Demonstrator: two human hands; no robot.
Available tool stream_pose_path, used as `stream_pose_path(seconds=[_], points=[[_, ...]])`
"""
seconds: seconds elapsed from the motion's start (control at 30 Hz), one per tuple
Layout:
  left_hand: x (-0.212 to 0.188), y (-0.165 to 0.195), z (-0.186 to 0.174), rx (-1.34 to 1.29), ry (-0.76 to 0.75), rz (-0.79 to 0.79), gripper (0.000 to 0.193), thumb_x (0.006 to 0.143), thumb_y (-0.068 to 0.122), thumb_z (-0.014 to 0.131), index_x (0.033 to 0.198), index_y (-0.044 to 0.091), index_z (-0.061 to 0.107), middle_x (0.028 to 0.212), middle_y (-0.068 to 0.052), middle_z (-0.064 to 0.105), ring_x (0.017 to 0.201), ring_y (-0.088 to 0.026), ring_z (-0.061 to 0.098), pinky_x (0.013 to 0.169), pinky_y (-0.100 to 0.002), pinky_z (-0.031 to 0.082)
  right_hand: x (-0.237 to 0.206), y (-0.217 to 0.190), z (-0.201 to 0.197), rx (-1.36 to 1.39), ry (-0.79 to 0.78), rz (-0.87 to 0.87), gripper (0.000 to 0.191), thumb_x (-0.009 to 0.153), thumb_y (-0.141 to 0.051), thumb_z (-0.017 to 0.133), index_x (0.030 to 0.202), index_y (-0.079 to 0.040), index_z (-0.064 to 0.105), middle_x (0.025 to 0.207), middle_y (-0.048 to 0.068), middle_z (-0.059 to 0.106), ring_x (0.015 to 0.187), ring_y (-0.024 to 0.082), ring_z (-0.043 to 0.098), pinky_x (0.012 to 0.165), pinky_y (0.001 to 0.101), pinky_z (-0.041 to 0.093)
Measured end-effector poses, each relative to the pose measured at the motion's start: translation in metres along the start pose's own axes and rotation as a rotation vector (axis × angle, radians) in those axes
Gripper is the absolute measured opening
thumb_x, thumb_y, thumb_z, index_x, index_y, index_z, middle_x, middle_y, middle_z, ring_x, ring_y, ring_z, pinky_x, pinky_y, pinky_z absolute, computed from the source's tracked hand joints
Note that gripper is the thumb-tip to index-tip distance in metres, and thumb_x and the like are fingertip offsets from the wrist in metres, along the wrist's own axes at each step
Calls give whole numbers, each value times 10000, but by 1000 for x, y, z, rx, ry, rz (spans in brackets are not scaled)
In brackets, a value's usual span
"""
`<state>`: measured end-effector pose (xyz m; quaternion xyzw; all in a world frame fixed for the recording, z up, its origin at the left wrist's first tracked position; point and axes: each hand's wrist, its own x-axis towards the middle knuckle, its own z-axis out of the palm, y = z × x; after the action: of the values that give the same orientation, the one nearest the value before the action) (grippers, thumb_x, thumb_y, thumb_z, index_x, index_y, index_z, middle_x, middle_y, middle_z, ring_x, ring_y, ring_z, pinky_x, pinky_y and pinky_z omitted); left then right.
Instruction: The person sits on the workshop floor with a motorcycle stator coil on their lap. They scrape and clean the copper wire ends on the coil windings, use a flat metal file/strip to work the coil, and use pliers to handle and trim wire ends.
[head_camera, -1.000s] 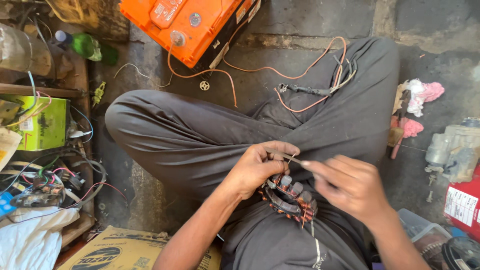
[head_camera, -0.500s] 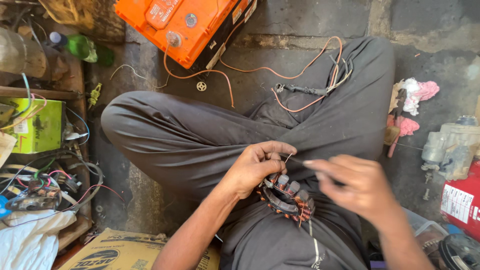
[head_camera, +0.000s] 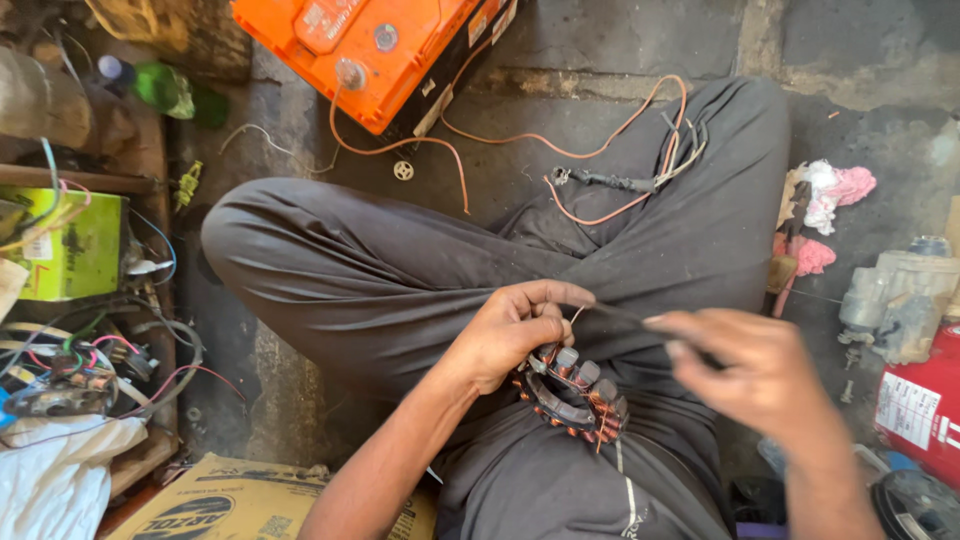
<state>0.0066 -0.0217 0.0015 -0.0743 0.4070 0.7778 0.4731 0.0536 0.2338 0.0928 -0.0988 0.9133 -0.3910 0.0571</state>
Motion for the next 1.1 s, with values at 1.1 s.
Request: stream_pose_path(seconds=[1.1], points=[[4, -7, -9, -67, -25, 28, 346, 899, 3, 619, 1237, -63, 650, 843, -26, 663, 761, -79, 610, 707, -227, 509, -1, -11, 7, -168, 126, -104, 333, 767, 22, 729, 1083, -80, 709, 739, 59, 590, 612, 190, 589, 584, 341, 477]])
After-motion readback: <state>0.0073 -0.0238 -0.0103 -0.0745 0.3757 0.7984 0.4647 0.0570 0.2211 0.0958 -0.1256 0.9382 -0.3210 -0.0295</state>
